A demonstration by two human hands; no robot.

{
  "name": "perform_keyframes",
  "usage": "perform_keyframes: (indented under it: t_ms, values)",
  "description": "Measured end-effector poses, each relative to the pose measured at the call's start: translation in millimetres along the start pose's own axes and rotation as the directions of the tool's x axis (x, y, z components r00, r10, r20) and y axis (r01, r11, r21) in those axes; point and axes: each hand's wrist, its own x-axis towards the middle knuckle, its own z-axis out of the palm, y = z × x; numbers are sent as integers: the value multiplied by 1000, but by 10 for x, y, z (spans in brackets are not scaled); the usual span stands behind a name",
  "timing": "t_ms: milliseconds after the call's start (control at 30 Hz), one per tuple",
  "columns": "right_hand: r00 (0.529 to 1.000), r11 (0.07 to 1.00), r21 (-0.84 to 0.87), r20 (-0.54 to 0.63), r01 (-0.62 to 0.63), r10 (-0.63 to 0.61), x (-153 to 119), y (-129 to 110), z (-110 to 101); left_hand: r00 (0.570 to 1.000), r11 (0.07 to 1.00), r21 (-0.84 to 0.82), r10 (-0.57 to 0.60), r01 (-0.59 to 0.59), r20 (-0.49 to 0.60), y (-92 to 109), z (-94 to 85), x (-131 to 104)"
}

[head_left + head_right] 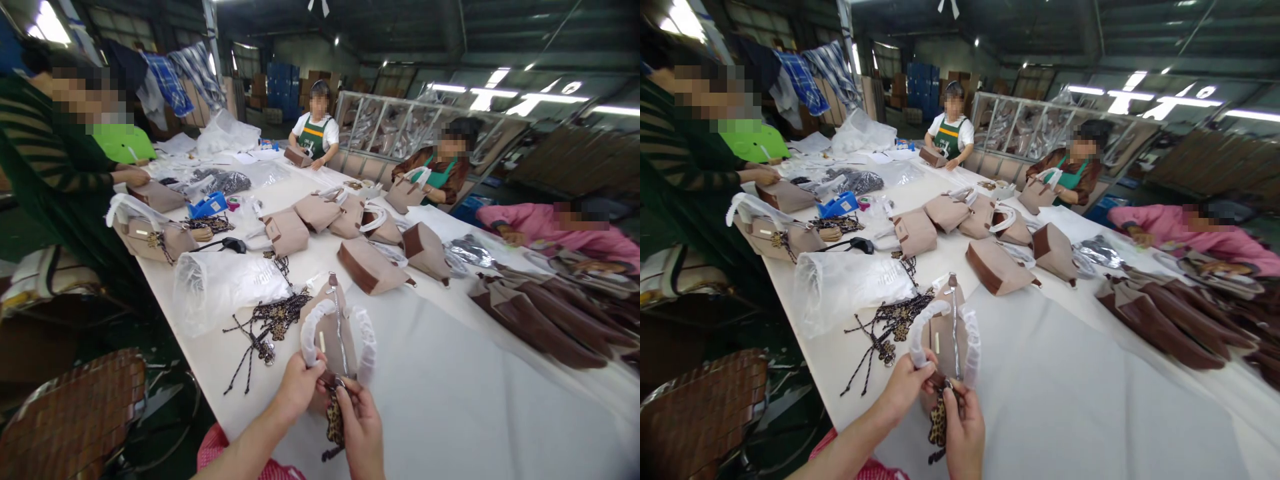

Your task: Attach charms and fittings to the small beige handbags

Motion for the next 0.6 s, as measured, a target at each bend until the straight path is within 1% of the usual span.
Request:
perform_keyframes:
  t_ms: [67, 133, 233, 333, 400, 433, 500, 567, 600]
  values:
    - [994, 983, -154, -25, 98, -103, -15, 33, -51, 999, 999, -36, -36, 37, 7, -5, 41, -7]
    - [983, 944, -279, -1, 175, -183, -18, 11, -114, 998, 995, -68, -67, 67, -1, 0, 71, -24]
    - [961, 874, -403, 65, 271, -268, -36, -64, -209, 997, 992, -97, -82, 80, -17, 20, 97, -46]
    - [930, 782, -503, 177, 367, -322, -87, -71, -278, 997, 991, -106, -80, 80, 2, 18, 117, -44]
    - [926, 760, -529, 205, 377, -316, -120, -43, -297, 995, 989, -106, -99, 100, 16, -8, 130, -33]
    - [933, 758, -545, 187, 359, -308, -128, -38, -299, 994, 989, -101, -109, 110, 20, -24, 136, -29]
    - [947, 732, -611, 101, 302, -306, -124, -71, -295, 993, 989, -89, -113, 115, 29, -55, 146, -32]
    - [939, 664, -690, 65, 288, -339, -94, -153, -296, 994, 993, -70, -97, 100, 46, -73, 155, -52]
    - [933, 635, -714, 72, 296, -353, -72, -196, -302, 995, 994, -61, -84, 88, 62, -78, 160, -66]
